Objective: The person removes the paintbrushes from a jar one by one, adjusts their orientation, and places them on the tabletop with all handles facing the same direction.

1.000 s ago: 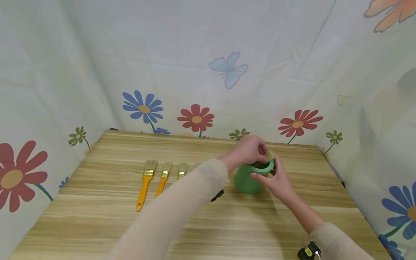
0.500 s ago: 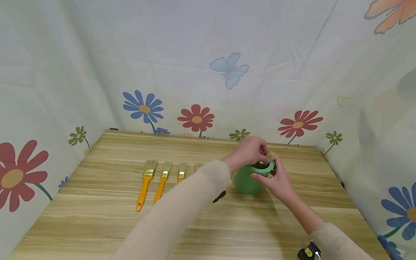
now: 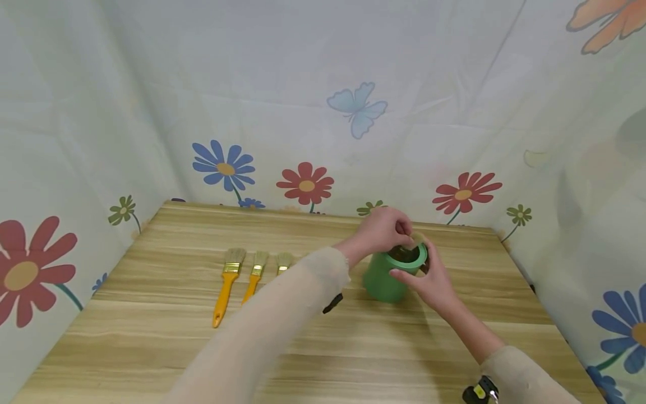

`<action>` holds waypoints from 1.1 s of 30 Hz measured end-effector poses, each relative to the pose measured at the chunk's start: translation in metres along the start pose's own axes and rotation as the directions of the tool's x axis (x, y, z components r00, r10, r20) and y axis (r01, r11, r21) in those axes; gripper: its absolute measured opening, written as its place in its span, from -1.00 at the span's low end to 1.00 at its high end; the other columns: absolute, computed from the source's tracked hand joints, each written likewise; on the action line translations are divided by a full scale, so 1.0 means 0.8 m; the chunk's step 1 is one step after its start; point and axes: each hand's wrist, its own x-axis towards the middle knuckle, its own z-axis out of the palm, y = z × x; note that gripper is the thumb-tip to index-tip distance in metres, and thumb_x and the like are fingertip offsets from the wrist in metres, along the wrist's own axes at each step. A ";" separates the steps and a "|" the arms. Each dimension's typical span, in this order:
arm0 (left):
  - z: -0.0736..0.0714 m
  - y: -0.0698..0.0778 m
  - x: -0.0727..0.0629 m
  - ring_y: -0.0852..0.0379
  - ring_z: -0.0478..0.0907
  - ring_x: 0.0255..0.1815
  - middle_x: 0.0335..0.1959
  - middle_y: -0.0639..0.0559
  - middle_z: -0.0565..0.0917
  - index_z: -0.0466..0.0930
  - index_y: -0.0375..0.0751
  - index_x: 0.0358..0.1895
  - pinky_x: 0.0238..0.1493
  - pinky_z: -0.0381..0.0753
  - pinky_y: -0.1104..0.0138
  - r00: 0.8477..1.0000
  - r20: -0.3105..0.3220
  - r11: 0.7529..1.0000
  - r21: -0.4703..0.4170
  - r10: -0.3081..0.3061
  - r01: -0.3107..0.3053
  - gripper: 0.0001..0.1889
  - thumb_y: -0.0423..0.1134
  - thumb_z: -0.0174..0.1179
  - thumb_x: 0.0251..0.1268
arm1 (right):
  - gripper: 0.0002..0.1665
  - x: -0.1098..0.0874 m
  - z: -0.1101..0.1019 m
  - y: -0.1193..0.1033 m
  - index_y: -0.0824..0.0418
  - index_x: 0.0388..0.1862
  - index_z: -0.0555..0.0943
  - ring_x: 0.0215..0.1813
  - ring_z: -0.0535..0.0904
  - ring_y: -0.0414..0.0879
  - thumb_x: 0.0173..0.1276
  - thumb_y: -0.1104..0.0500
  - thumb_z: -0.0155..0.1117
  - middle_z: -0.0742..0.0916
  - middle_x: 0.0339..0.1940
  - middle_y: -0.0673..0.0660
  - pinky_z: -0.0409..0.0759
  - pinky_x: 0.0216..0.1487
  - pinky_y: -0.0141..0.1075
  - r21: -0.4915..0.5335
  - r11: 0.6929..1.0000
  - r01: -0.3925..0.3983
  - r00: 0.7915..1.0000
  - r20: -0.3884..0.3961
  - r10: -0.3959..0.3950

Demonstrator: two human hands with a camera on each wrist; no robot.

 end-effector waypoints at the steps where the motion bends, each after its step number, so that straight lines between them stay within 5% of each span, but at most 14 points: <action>1: -0.003 0.000 -0.001 0.34 0.64 -0.28 -0.34 0.25 0.75 0.80 -0.01 -0.25 -0.14 0.58 0.50 1.000 -0.007 1.000 -0.014 -0.004 0.004 -0.89 -0.11 0.50 0.40 | 0.12 0.000 0.000 0.000 0.23 0.70 0.06 0.50 0.45 0.18 0.41 0.07 0.58 0.46 0.50 0.27 0.35 0.57 0.18 0.002 1.000 -0.005 1.000 0.000 0.005; 13: -0.048 0.018 -0.011 0.36 0.63 -0.31 -0.37 0.29 0.73 0.80 0.00 -0.23 -0.26 0.62 0.51 0.992 -0.125 0.977 -0.213 -0.029 0.002 -0.89 -0.10 0.50 0.39 | 0.23 0.000 -0.001 -0.006 0.17 0.77 -0.04 0.55 0.39 0.27 0.40 0.10 0.58 0.35 0.62 0.31 0.27 0.61 0.24 0.017 0.999 -0.041 0.999 -0.003 0.041; 18: -0.071 0.028 -0.014 0.30 0.66 -0.26 -0.33 0.22 0.76 0.81 -0.05 -0.18 -0.17 0.63 0.48 0.981 -0.190 0.955 -0.295 -0.030 -0.028 -0.87 -0.11 0.50 0.39 | 0.22 -0.001 0.001 -0.006 0.16 0.77 -0.02 0.52 0.42 0.26 0.40 0.12 0.59 0.37 0.60 0.31 0.27 0.62 0.22 0.020 0.999 -0.027 1.000 -0.006 0.027; 24: -0.104 0.036 -0.020 0.20 0.70 -0.21 -0.26 0.10 0.78 0.80 -0.10 -0.12 -0.20 0.70 0.41 0.979 -0.191 0.917 -0.398 -0.071 -0.011 -0.83 -0.11 0.48 0.41 | 0.24 -0.001 0.001 -0.005 0.18 0.77 -0.04 0.53 0.41 0.28 0.39 0.11 0.60 0.38 0.59 0.33 0.26 0.62 0.24 0.011 0.999 -0.038 0.999 -0.005 0.038; 33: -0.141 0.019 -0.043 0.12 0.75 -0.21 -0.26 0.04 0.79 0.80 -0.12 -0.13 -0.07 0.77 0.28 0.963 -0.234 0.873 -0.488 -0.130 -0.001 -0.86 -0.16 0.50 0.39 | 0.25 0.000 0.002 -0.006 0.16 0.78 -0.04 0.52 0.40 0.30 0.38 0.11 0.60 0.37 0.59 0.34 0.29 0.59 0.27 0.009 0.999 -0.039 0.999 -0.005 0.039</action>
